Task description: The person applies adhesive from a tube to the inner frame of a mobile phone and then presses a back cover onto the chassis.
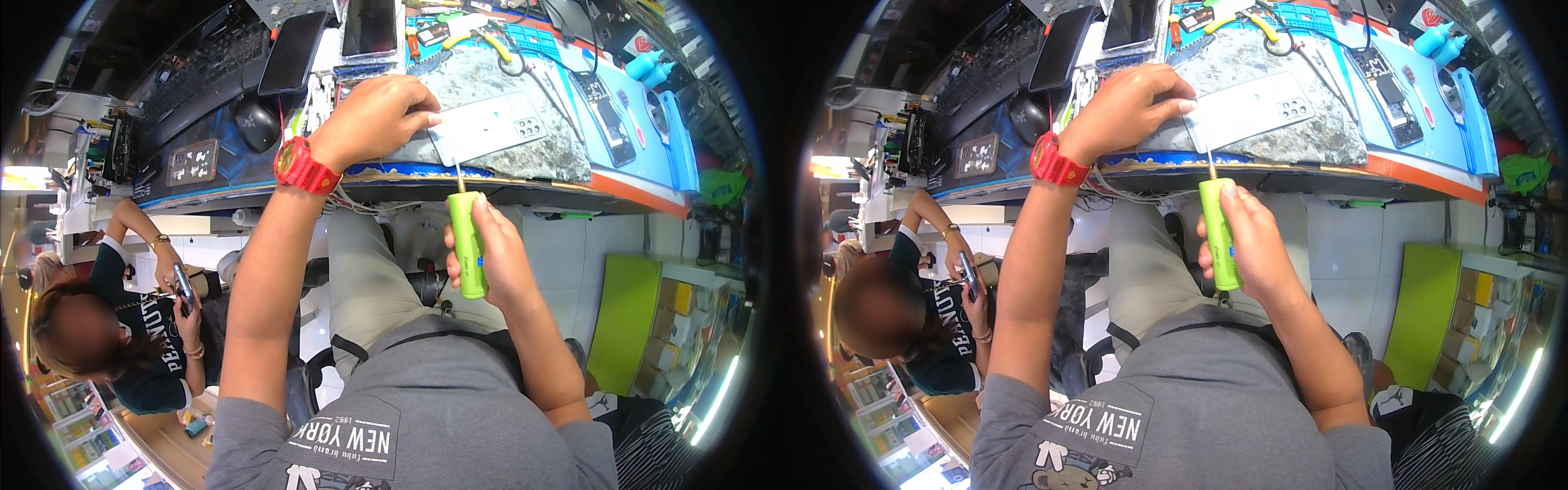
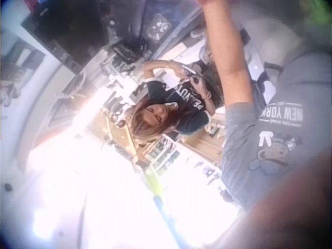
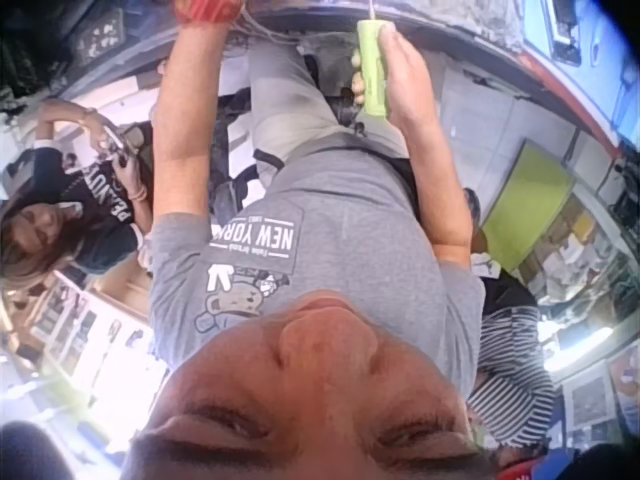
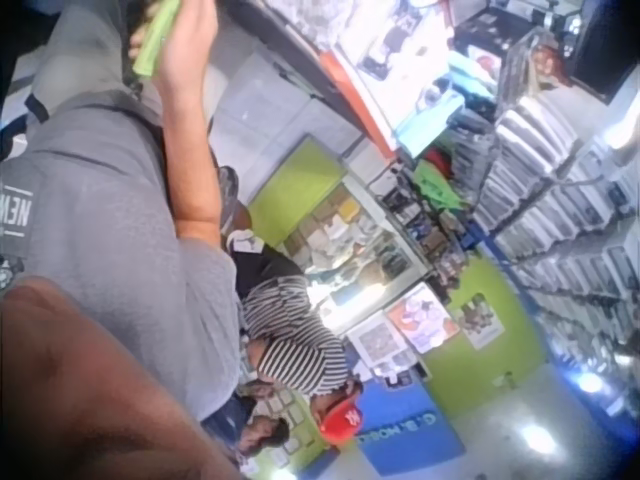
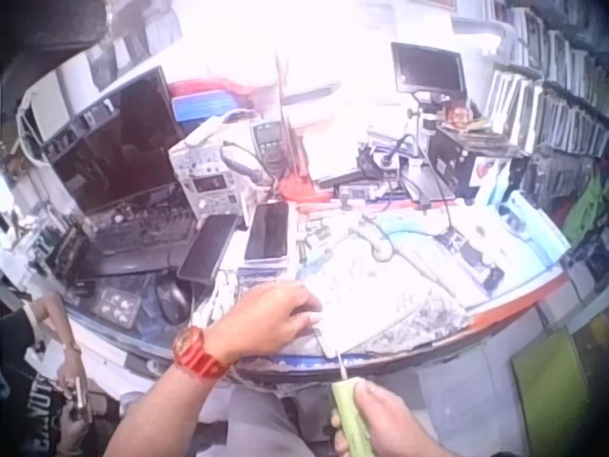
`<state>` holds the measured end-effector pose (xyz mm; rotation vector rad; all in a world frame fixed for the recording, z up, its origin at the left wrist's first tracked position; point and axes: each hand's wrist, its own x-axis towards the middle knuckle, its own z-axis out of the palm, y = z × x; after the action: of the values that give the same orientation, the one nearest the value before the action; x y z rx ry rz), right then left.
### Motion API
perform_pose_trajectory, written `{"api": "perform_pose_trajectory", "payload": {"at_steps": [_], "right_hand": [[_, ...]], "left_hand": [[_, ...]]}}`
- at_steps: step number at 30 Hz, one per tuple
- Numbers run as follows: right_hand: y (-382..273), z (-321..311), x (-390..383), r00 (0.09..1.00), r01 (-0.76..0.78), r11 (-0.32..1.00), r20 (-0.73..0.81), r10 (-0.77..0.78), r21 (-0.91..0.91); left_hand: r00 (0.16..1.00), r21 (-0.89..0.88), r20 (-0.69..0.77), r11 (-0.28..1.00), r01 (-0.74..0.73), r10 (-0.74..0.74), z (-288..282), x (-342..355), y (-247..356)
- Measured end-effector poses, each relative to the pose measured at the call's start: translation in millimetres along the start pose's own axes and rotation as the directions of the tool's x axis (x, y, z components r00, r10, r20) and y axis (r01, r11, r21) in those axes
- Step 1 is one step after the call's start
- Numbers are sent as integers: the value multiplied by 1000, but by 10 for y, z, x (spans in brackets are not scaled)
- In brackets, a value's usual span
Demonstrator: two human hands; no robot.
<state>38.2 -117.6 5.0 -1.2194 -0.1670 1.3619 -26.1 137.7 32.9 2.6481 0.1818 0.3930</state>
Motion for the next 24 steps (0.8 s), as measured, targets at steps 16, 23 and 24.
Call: {"api": "perform_pose_trajectory", "payload": {"at_steps": [16,23,24], "right_hand": [[243,74,-580,980,74,986,193,-44,-146],[413,132,-741,968,213,945,186,-170,-247],[422,147,-763,962,250,923,187,-202,-293]], "left_hand": [[714,-987,-17,126,100,-700,611,-992,1228],[714,-991,-104,133,-16,-692,538,-1060,1302],[713,-989,-131,141,-45,-689,519,-1062,1327]]}}
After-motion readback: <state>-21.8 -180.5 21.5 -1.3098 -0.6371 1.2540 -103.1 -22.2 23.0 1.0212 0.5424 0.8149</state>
